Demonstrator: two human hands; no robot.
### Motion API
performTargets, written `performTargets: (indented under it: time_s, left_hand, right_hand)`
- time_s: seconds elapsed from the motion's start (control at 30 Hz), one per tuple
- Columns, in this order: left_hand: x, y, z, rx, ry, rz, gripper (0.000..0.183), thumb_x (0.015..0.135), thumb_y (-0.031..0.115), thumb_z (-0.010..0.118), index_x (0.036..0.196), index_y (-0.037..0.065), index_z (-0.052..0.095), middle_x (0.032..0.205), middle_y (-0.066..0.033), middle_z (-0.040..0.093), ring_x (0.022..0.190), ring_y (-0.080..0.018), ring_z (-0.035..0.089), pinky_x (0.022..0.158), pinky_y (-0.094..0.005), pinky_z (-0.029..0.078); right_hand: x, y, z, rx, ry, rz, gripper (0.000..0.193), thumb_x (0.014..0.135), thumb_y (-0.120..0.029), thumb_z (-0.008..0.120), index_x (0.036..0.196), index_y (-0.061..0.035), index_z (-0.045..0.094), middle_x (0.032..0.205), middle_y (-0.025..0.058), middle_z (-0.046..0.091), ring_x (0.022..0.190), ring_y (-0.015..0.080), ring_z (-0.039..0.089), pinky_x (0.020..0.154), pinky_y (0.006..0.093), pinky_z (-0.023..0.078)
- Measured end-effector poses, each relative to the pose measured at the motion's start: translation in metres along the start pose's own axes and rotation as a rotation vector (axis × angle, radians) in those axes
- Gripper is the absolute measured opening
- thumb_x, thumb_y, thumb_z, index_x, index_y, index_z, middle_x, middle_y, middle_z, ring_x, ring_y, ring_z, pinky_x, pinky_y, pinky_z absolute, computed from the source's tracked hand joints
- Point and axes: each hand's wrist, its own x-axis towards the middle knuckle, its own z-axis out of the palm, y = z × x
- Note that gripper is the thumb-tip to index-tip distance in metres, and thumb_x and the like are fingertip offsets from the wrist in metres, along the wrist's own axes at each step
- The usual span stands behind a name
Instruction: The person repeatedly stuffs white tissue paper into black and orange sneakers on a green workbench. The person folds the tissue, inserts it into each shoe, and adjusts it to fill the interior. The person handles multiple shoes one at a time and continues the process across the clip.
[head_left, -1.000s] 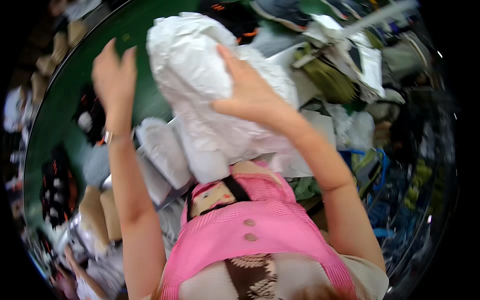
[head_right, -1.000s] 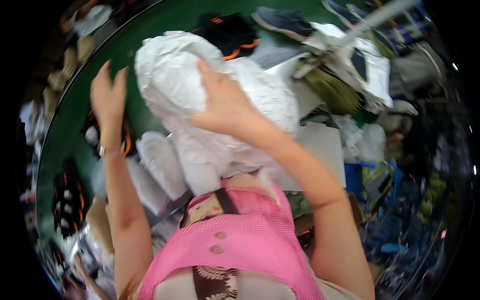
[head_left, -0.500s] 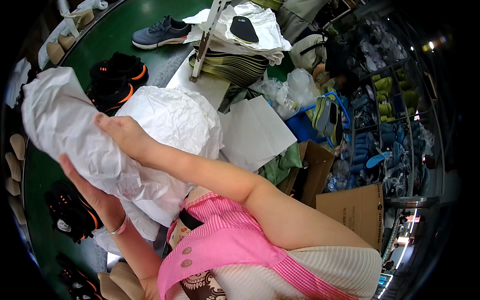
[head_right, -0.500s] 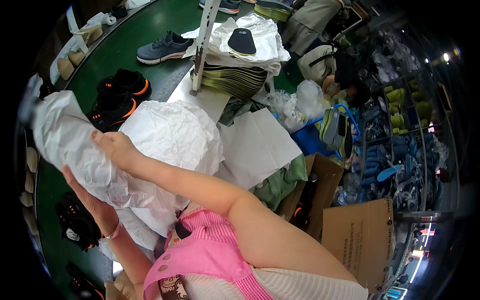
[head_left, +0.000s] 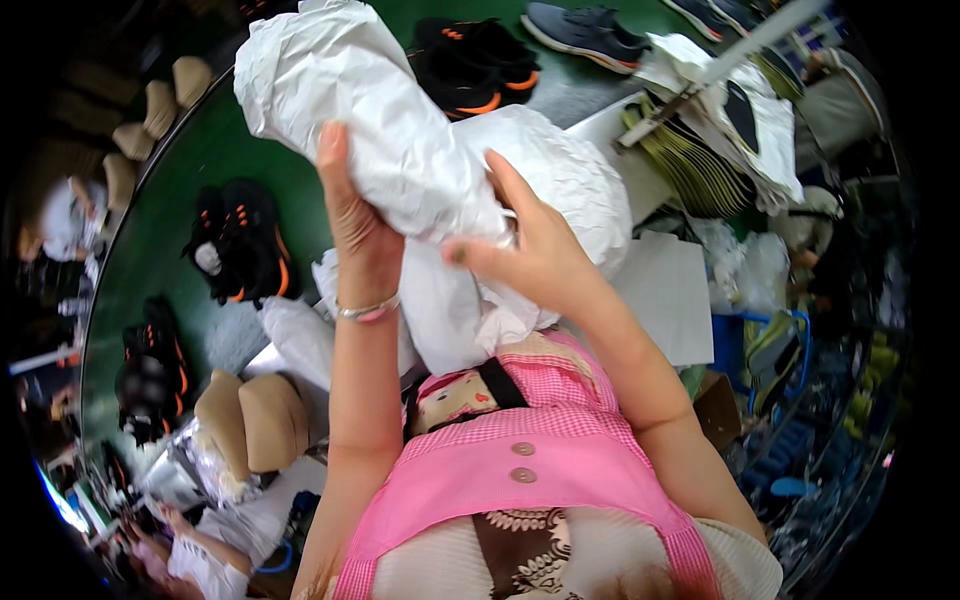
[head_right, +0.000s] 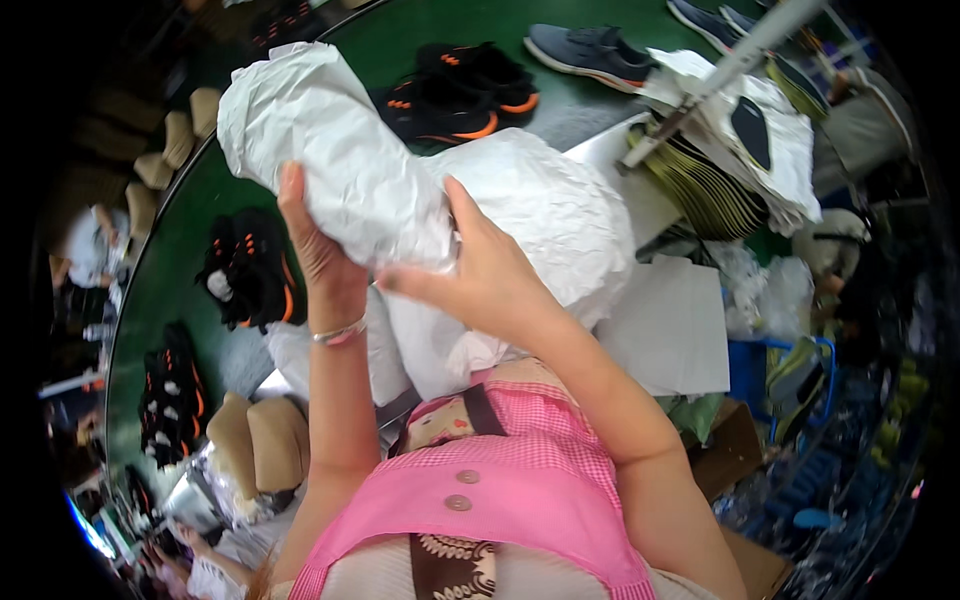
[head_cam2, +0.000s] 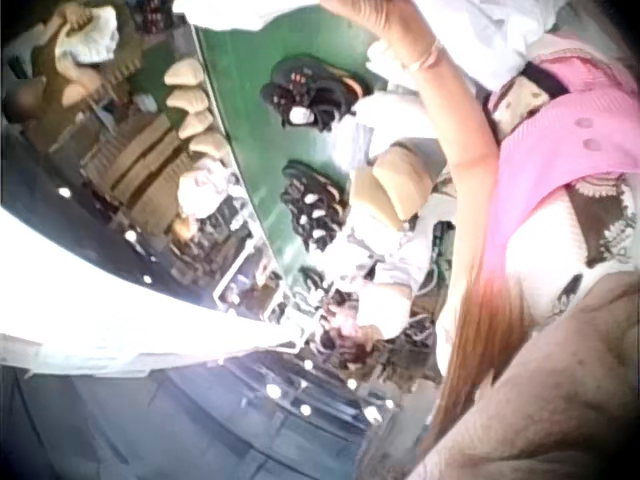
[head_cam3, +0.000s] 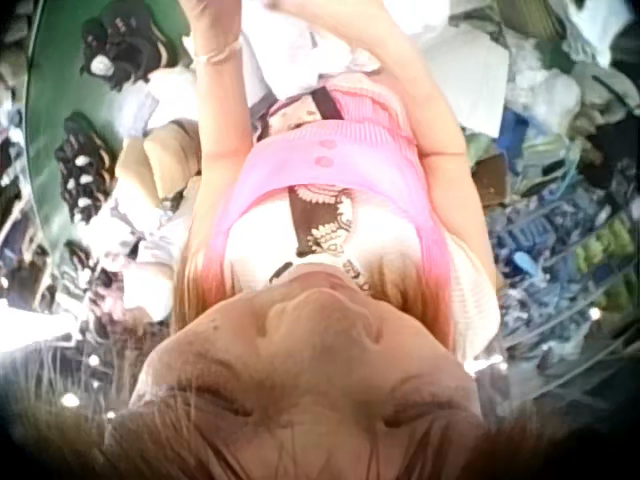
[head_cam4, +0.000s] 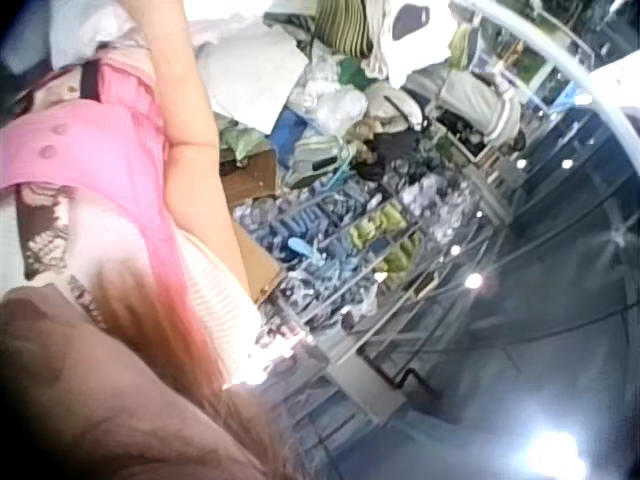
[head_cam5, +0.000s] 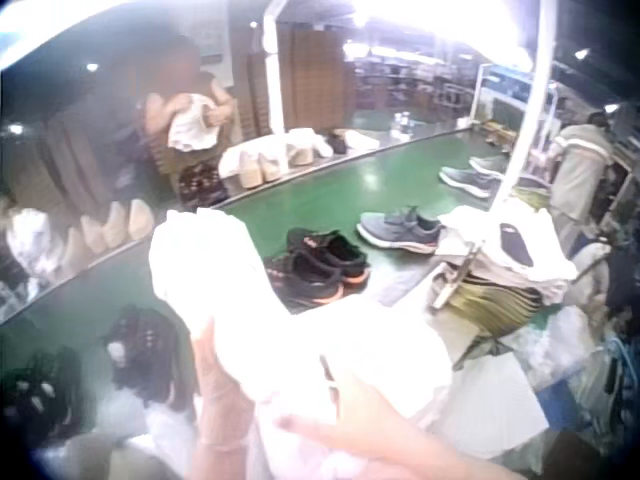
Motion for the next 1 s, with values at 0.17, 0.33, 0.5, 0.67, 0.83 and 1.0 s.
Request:
performTargets:
  time_s: [0.17,0.33,0.5,0.67,0.83,1.0]
  left_hand:
    - [-0.003,0.021,0.011,-0.059,0.016,0.097,0.057,0.085,0.042,0.059,0.129,0.006,0.048,0.124,-0.0075,0.056,0.112,-0.0234,0.056,0.098,-0.0375,0.044]
    - [-0.030,0.031,0.020,0.055,-0.032,0.149,0.060,0.084,0.046,0.060,0.127,0.005,0.048,0.122,-0.0065,0.056,0.111,-0.0200,0.055,0.095,-0.0353,0.045]
    - [-0.040,0.018,0.002,0.148,0.014,0.211,0.063,0.083,0.044,0.065,0.126,0.004,0.044,0.117,-0.0059,0.055,0.109,-0.0173,0.054,0.092,-0.0321,0.044]
    - [-0.045,0.010,-0.027,0.235,0.024,0.303,0.073,0.076,0.043,0.074,0.127,0.003,0.040,0.113,-0.0041,0.051,0.102,-0.0152,0.053,0.089,-0.0299,0.045]
    - [-0.055,-0.016,-0.036,0.388,0.026,0.253,0.078,0.074,0.045,0.075,0.127,0.000,0.040,0.116,-0.0051,0.050,0.103,-0.0154,0.051,0.088,-0.0289,0.042]
    - [-0.061,-0.039,-0.025,0.574,0.162,0.337,0.077,0.078,0.047,0.072,0.129,-0.002,0.040,0.124,-0.0090,0.049,0.112,-0.0191,0.047,0.097,-0.0311,0.036]
  right_hand:
    - [-0.006,0.011,0.015,-0.120,-0.104,-0.054,0.052,0.075,-0.016,0.068,0.123,-0.0016,0.054,0.111,0.0175,0.060,0.096,0.0366,0.057,0.083,0.0413,0.045]
    - [0.026,0.027,0.006,-0.633,0.155,-0.492,0.041,0.061,0.001,0.063,0.102,-0.0063,0.065,0.092,0.0104,0.059,0.063,0.0317,0.056,0.061,0.0416,0.046]
    - [0.038,0.049,0.025,-0.098,0.116,-0.304,0.038,0.068,0.003,0.062,0.104,-0.0056,0.066,0.097,0.0144,0.063,0.067,0.0275,0.062,0.063,0.0336,0.049]
    - [0.027,0.035,0.020,1.015,-0.349,0.184,0.043,0.085,-0.014,0.056,0.125,0.0022,0.054,0.118,0.0139,0.062,0.104,0.0226,0.061,0.090,0.0306,0.046]
    - [0.024,0.031,0.023,1.649,-0.318,0.446,0.056,0.093,-0.038,0.048,0.131,0.0040,0.045,0.123,0.0157,0.057,0.113,0.0243,0.056,0.096,0.0361,0.045]
    - [0.026,0.026,0.032,1.386,0.049,0.627,0.044,0.095,-0.035,0.042,0.122,-0.0005,0.053,0.115,0.0108,0.061,0.102,0.0219,0.060,0.091,0.0357,0.047]
